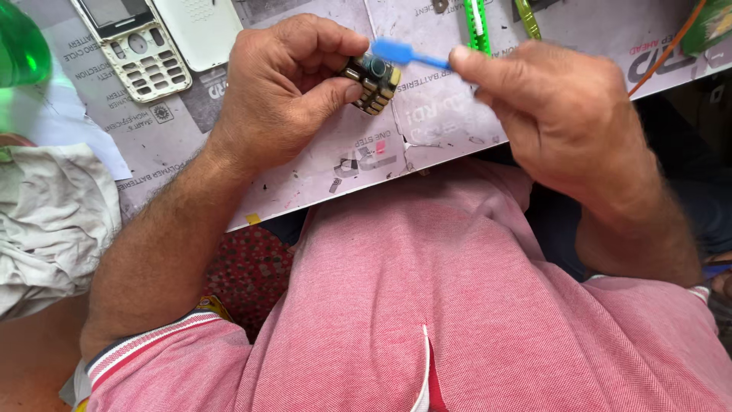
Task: The person cleans a mobile phone casing and keypad with a brush, scrapes a component with a utility knife, and wipes the screen and other parts with a cloth.
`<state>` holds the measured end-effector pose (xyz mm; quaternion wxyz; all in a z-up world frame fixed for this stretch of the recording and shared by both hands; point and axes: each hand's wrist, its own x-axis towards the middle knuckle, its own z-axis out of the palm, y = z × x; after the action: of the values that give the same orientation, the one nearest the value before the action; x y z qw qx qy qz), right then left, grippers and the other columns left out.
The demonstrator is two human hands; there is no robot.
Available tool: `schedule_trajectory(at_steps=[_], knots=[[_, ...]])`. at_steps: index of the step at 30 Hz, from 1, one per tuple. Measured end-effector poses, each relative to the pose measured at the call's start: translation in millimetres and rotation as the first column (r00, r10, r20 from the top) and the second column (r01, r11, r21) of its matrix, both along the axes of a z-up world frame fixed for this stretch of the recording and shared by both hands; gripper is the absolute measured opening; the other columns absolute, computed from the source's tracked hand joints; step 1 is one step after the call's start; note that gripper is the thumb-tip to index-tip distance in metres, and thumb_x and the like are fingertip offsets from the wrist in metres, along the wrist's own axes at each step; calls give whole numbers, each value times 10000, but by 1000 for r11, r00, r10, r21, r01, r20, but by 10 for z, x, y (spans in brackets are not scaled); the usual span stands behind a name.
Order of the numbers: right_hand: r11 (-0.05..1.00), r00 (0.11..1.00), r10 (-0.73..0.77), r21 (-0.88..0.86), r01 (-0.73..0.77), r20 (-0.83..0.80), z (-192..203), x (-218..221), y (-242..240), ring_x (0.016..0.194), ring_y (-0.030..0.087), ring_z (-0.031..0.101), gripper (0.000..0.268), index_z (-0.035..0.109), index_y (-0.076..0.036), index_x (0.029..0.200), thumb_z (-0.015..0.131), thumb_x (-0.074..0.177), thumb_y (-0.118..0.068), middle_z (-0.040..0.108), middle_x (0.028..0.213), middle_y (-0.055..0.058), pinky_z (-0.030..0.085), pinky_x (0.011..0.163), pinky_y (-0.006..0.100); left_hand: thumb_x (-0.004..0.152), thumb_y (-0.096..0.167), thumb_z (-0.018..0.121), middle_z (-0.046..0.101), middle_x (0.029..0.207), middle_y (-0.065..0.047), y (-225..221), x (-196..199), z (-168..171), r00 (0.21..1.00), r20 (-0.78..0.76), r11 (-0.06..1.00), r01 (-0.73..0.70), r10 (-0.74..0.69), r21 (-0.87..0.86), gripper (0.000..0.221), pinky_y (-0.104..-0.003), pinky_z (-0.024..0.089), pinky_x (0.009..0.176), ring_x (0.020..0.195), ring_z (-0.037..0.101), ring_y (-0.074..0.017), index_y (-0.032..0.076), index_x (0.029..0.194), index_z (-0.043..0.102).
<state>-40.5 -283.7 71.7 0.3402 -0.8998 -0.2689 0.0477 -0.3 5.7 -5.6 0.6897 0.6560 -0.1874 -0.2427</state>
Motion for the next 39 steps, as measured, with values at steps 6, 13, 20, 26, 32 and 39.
schedule_trajectory(at_steps=[6,13,20,26,32,39], knots=[[996,996,-84,-22,85,42,86,-32,0,789,257,673,330,666,2,1322,721,1010,93,673,914,164,530,694,352,1019,-145,698,721,1203,-113,-26,17,79,1000,-12,1000,6,-6,-1,333,-303,640,1053,1159,728,-149,-30,1320,615],[992,994,-108,59,108,-4,10,-213,-238,848,240,683,341,637,16,1375,730,1058,103,672,973,153,534,735,319,940,-36,746,737,1072,-109,-40,-18,226,880,463,934,-71,-107,350,300,-294,617,825,925,752,-194,9,1228,675],[999,997,-34,8,34,62,-49,-242,-155,913,235,709,361,640,-24,1396,700,1055,75,697,1043,132,559,774,319,803,104,820,643,1105,-138,-82,-132,402,686,690,760,-315,-231,568,401,-455,525,775,972,644,-328,3,1168,690],[971,973,68,-238,-13,223,66,-107,-148,867,249,682,246,697,-22,1264,726,1022,8,711,1004,97,529,721,364,884,166,843,503,1284,-149,-92,-464,571,654,683,636,-384,-325,670,408,-486,398,926,1132,502,-323,-7,1226,700],[916,912,224,-394,-76,344,-23,57,-184,918,175,635,326,723,-147,1277,673,980,-22,670,1060,14,485,773,311,984,226,780,516,1318,-102,-78,-642,341,547,777,635,-488,-312,599,392,-465,326,1026,1194,477,-273,18,1305,698],[890,889,294,-439,-121,352,-81,213,-125,915,161,629,341,763,-172,1289,670,999,-18,677,1059,-1,460,767,315,979,198,770,563,1288,-70,-13,-639,197,545,787,658,-483,-290,577,327,-496,301,1008,1229,492,-262,26,1253,721]])
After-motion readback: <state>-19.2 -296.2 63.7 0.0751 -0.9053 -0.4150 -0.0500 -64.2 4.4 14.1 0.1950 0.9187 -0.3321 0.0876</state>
